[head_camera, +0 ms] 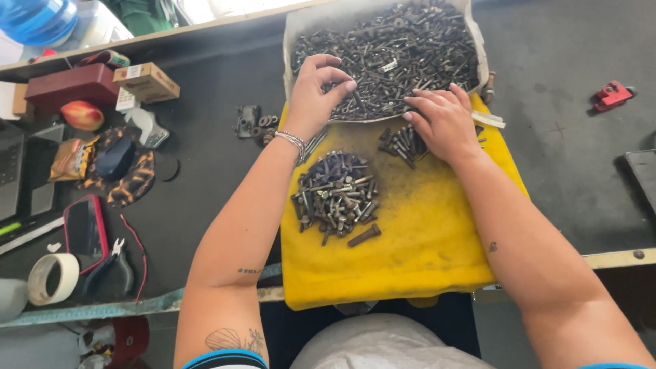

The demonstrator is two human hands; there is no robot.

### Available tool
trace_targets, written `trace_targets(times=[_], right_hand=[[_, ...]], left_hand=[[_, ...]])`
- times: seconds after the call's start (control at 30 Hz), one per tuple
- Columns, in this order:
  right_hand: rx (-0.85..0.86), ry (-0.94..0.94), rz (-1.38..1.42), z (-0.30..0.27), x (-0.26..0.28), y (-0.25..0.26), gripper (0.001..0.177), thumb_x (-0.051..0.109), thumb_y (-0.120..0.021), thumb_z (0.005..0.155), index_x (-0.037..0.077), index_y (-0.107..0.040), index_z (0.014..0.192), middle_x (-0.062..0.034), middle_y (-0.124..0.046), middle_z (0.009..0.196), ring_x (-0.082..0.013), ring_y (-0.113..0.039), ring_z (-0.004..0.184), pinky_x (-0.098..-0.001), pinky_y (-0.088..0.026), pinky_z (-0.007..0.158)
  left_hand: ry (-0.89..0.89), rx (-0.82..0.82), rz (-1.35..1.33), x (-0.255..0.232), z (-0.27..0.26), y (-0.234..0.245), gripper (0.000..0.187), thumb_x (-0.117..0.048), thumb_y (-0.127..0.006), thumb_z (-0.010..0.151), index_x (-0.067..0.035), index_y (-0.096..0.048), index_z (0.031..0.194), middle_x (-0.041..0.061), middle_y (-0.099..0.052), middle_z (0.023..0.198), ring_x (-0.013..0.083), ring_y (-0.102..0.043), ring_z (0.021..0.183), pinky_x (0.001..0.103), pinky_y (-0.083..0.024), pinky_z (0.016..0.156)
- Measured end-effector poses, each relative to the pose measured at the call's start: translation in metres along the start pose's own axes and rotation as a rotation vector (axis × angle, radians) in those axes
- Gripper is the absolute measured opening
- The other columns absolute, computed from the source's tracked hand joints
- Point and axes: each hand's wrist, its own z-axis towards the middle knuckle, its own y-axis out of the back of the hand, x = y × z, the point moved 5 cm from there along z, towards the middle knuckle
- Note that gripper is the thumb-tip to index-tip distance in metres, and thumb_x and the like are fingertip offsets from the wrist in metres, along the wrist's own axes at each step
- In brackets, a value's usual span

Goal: The person sorts small metal fasteners from a large bag onto a yellow cloth on a workbench. They pick individual items by hand and place them into separate piles, occasionally adjusting the cloth. The task continues throughout the clip with no tools used.

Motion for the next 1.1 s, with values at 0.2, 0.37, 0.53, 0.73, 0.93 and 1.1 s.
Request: trace_targets(times=[0.2, 0.37, 0.53, 0.73, 0.93, 1.1], right_hand=[[0.014, 0.005, 0.0, -0.003, -0.002, -0.003, 0.039, 0.041, -0.052, 0.111, 0.017, -0.072, 0.135, -0.0077, -0.069, 0.139, -0.0289, -0.061, 0.125, -0.0485, -0.023, 0.118], [0.01, 0.011, 0.012, -0.003, -0.003, -0.002, 0.039, 0.04, -0.052, 0.112, 0.016, -0.072, 0.134, -0.0083, -0.07, 0.138, -0.029, -0.061, 0.126, -0.0485, -0.022, 0.118], [0.004, 0.005, 0.02, -0.002, -0.004, -0.004, 0.041, 0.042, -0.05, 0.113, 0.016, -0.073, 0.134, -0.008, -0.071, 0.136, -0.0292, -0.061, 0.125, -0.0482, -0.022, 0.117], [0.043, -0.067, 0.015, -0.009, -0.025, -0.028, 0.045, 0.059, -0.043, 0.115, 0.03, -0.062, 0.144, 0.0011, -0.063, 0.145, -0.0219, -0.053, 0.137, -0.0489, -0.021, 0.124], [0.043, -0.072, 0.019, -0.008, -0.018, -0.018, 0.043, 0.057, -0.045, 0.115, 0.03, -0.062, 0.143, 0.0004, -0.063, 0.145, -0.0224, -0.053, 0.136, -0.0483, -0.022, 0.123], [-0.016, 0.031, 0.003, -0.003, 0.0, 0.0, 0.043, 0.042, -0.047, 0.116, 0.014, -0.074, 0.134, -0.0095, -0.073, 0.134, -0.0285, -0.063, 0.124, -0.0453, -0.023, 0.117]], left_hand=[[-0.038, -0.14, 0.187, 0.031, 0.009, 0.008, 0.017, -0.031, -0.078, 0.091, -0.015, -0.082, 0.092, 0.006, -0.062, 0.123, 0.028, -0.055, 0.122, 0.049, -0.043, 0.107], [0.064, -0.217, 0.257, 0.053, 0.019, 0.042, 0.016, -0.032, -0.08, 0.09, -0.016, -0.08, 0.09, 0.006, -0.062, 0.122, 0.0281, -0.054, 0.118, 0.048, -0.043, 0.105], [0.038, -0.027, 0.249, 0.05, 0.002, 0.066, 0.016, -0.03, -0.078, 0.093, -0.015, -0.078, 0.091, 0.007, -0.062, 0.127, 0.0267, -0.052, 0.124, 0.054, -0.038, 0.11], [-0.073, 0.153, 0.298, 0.076, -0.042, 0.065, 0.013, -0.033, -0.08, 0.087, -0.02, -0.079, 0.09, 0.005, -0.066, 0.125, 0.0378, -0.062, 0.118, 0.047, -0.043, 0.106], [0.012, -0.049, 0.232, 0.107, -0.041, 0.091, 0.013, -0.031, -0.08, 0.092, -0.019, -0.077, 0.094, 0.0, -0.064, 0.122, 0.0298, -0.063, 0.117, 0.04, -0.052, 0.097], [0.054, -0.167, 0.243, 0.107, -0.05, 0.117, 0.009, -0.024, -0.078, 0.093, -0.015, -0.08, 0.093, 0.004, -0.061, 0.121, 0.0217, -0.059, 0.116, 0.04, -0.048, 0.096]])
